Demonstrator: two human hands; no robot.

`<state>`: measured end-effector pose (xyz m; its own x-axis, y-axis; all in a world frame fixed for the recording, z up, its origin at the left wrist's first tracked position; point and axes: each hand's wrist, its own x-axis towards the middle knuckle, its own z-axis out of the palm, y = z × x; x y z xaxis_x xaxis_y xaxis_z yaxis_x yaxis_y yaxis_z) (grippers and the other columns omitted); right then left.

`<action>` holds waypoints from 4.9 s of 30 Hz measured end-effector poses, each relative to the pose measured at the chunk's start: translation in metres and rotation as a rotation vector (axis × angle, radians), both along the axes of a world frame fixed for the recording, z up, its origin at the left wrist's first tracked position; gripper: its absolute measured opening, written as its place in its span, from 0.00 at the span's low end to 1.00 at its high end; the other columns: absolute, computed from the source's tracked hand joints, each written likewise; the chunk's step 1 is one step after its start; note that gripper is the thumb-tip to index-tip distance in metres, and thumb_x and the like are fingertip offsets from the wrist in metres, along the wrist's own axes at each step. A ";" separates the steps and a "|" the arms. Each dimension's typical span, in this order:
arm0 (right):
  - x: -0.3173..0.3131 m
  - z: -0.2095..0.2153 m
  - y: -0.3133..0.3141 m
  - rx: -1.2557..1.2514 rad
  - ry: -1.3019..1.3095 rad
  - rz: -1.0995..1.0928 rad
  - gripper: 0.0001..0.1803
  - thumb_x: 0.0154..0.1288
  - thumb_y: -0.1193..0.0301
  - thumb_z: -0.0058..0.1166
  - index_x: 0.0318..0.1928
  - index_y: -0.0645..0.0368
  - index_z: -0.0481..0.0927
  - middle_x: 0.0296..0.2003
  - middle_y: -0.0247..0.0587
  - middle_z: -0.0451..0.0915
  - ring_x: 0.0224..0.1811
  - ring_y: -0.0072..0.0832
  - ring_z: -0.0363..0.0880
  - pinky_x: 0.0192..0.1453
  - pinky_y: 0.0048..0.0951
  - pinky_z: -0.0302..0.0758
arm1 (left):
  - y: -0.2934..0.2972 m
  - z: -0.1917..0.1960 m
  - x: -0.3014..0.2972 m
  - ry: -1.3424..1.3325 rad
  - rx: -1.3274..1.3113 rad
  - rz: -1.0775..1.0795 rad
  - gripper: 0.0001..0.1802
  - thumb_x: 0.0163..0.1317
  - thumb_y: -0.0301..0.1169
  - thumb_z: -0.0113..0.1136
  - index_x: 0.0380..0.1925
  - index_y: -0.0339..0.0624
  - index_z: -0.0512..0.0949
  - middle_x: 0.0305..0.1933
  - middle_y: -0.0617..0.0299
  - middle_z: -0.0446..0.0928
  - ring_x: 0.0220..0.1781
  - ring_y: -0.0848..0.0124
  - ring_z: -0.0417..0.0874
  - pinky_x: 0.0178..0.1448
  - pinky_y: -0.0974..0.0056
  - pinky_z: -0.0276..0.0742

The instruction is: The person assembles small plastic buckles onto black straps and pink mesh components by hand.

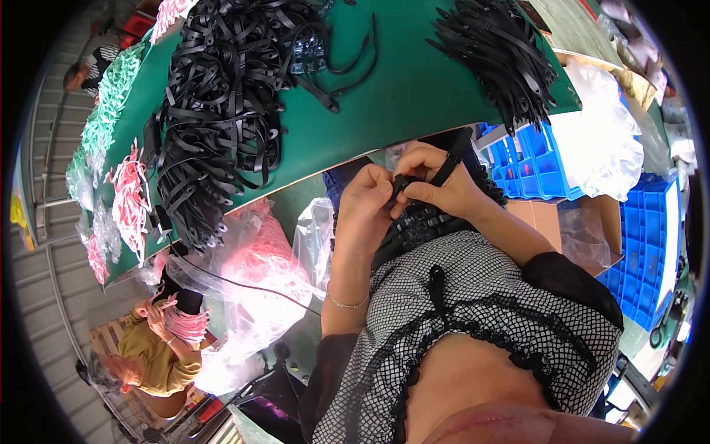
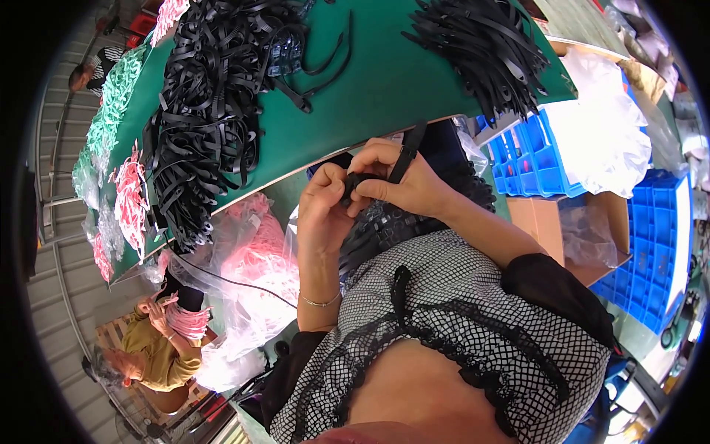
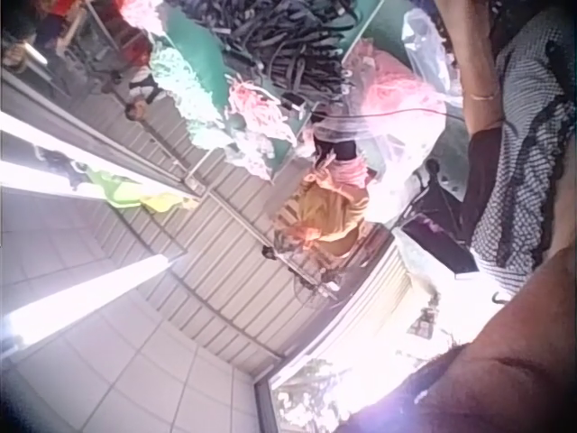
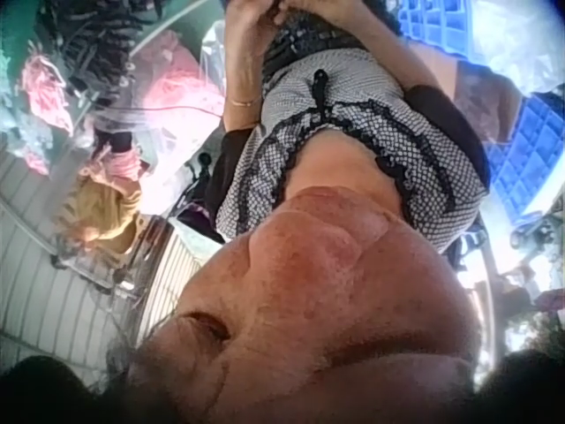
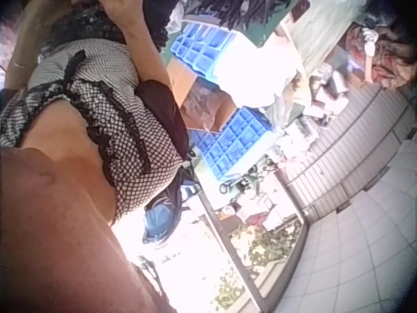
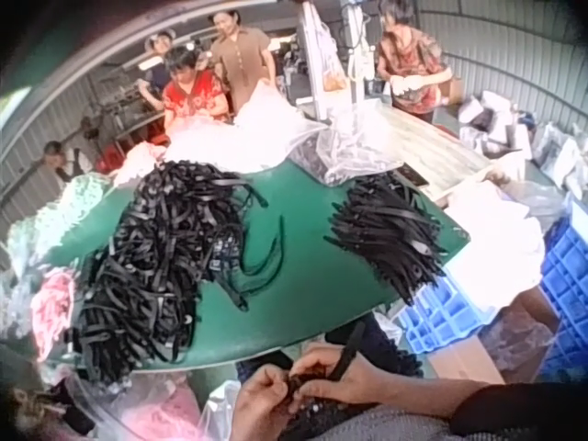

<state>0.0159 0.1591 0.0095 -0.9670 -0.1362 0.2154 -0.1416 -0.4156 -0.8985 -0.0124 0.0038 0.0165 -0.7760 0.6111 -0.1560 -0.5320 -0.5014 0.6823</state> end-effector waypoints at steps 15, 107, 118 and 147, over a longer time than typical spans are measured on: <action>-0.001 -0.002 -0.001 -0.003 -0.016 0.099 0.08 0.59 0.80 0.51 0.39 0.66 0.70 0.35 0.36 0.69 0.34 0.24 0.79 0.38 0.20 0.76 | -0.007 -0.006 0.003 -0.073 0.156 -0.021 0.08 0.56 0.30 0.54 0.28 0.38 0.67 0.29 0.57 0.72 0.27 0.73 0.70 0.34 0.70 0.67; -0.013 0.001 -0.001 0.314 0.048 -0.122 0.10 0.53 0.77 0.58 0.38 0.63 0.77 0.27 0.28 0.72 0.24 0.13 0.64 0.28 0.16 0.63 | 0.007 -0.001 0.008 -0.248 0.294 0.459 0.14 0.60 0.39 0.55 0.36 0.38 0.72 0.35 0.59 0.75 0.37 0.71 0.73 0.44 0.68 0.68; -0.022 0.004 0.001 0.941 0.166 -0.194 0.10 0.55 0.74 0.55 0.38 0.62 0.74 0.22 0.37 0.72 0.26 0.21 0.72 0.30 0.23 0.68 | 0.006 0.026 0.004 0.451 -0.490 0.330 0.09 0.59 0.29 0.54 0.34 0.34 0.72 0.25 0.68 0.67 0.26 0.82 0.63 0.28 0.77 0.56; -0.026 0.005 0.020 -0.058 -0.451 0.479 0.09 0.65 0.70 0.46 0.38 0.64 0.72 0.16 0.23 0.60 0.15 0.09 0.52 0.16 0.14 0.48 | -0.007 -0.008 -0.002 0.354 -0.129 0.102 0.24 0.63 0.49 0.45 0.21 0.38 0.66 0.19 0.67 0.61 0.21 0.78 0.57 0.28 0.72 0.53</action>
<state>-0.0099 0.1789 0.0149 -0.7997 -0.5739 -0.1765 0.4557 -0.3887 -0.8008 -0.0141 -0.0034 0.0086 -0.8513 0.5210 0.0617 -0.2042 -0.4373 0.8759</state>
